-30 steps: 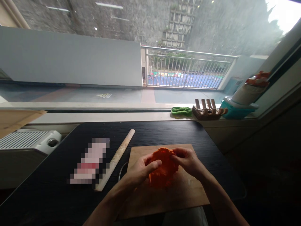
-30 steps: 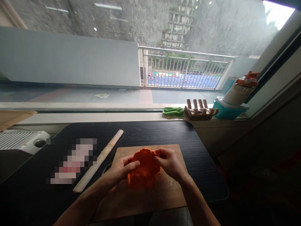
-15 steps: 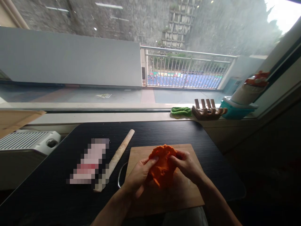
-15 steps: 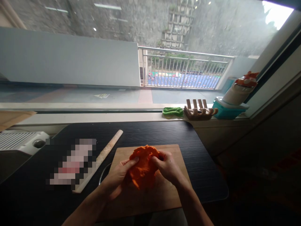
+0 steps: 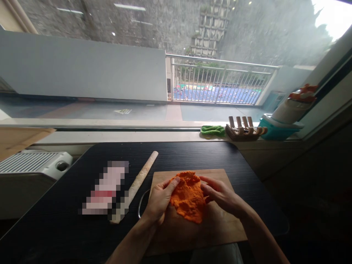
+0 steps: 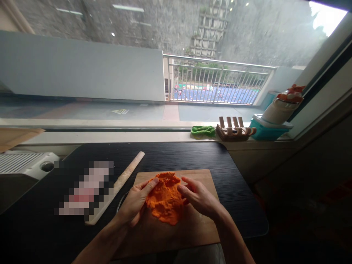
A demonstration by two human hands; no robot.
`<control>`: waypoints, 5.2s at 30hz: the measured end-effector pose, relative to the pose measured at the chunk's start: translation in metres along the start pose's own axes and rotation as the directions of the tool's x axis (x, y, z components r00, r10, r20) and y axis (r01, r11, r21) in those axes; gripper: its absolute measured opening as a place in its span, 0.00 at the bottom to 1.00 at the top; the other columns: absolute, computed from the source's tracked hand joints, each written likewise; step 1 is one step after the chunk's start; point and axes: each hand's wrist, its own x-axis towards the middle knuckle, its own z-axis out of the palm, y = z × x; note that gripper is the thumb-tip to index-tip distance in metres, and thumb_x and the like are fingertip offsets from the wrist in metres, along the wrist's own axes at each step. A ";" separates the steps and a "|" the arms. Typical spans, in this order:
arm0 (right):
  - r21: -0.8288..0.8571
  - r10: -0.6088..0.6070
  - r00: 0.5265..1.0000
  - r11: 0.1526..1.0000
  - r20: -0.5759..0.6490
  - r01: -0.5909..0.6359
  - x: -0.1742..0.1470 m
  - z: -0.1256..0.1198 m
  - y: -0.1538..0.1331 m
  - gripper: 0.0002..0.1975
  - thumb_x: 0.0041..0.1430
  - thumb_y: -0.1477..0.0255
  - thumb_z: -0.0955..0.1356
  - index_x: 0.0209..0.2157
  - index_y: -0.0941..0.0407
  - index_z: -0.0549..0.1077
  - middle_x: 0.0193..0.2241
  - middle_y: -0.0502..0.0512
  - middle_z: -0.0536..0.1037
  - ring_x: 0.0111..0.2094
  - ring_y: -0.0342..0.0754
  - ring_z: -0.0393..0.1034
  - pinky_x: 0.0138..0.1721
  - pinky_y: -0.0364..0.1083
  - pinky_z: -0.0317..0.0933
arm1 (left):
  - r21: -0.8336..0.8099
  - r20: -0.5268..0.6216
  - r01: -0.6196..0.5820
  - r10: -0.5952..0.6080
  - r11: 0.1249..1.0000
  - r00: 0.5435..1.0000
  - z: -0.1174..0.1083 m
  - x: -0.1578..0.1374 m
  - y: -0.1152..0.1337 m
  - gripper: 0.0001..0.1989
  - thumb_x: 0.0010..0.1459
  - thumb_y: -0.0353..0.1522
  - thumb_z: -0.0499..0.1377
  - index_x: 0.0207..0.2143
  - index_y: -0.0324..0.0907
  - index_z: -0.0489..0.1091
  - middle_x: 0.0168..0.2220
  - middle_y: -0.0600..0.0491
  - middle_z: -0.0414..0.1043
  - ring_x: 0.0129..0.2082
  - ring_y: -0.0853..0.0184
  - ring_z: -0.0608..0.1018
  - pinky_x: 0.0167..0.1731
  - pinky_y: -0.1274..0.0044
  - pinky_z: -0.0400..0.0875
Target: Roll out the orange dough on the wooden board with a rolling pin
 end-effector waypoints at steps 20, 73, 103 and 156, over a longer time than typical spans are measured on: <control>0.060 -0.053 0.998 0.997 0.017 0.052 0.006 0.008 0.001 0.18 0.56 0.58 0.66 0.41 0.56 0.76 0.34 0.53 0.78 0.35 0.48 0.70 0.33 0.43 0.62 | 0.159 0.129 -0.037 0.016 0.987 0.992 0.009 -0.002 0.007 0.15 0.48 0.38 0.66 0.35 0.37 0.75 0.32 0.48 0.78 0.29 0.66 0.78 0.32 0.78 0.71; 0.315 0.038 0.970 0.948 -0.238 0.040 -0.006 0.016 0.016 0.26 0.46 0.60 0.73 0.46 0.57 0.72 0.36 0.55 0.76 0.34 0.45 0.71 0.33 0.44 0.65 | -0.029 -0.017 -0.035 0.034 0.999 0.999 -0.002 -0.026 -0.002 0.14 0.48 0.34 0.67 0.37 0.35 0.74 0.31 0.48 0.78 0.31 0.63 0.80 0.31 0.79 0.75; -0.786 -0.251 0.960 0.616 -0.125 0.059 -0.006 0.034 0.011 0.06 0.57 0.75 0.62 0.33 0.54 0.69 0.35 0.54 0.72 0.37 0.48 0.66 0.37 0.45 0.57 | 0.975 0.121 0.031 0.643 -0.220 0.756 -0.090 -0.001 0.029 0.21 0.57 0.29 0.50 0.53 0.38 0.62 0.50 0.42 0.66 0.48 0.54 0.69 0.47 0.66 0.63; -0.775 -0.178 0.981 0.631 -0.082 0.049 0.065 -0.058 0.008 0.12 0.48 0.69 0.69 0.37 0.49 0.76 0.35 0.52 0.72 0.42 0.52 0.63 0.47 0.51 0.53 | 0.423 0.005 -0.330 0.362 0.844 0.932 0.001 0.016 0.018 0.19 0.52 0.45 0.57 0.34 0.38 0.75 0.35 0.47 0.76 0.38 0.61 0.76 0.40 0.73 0.68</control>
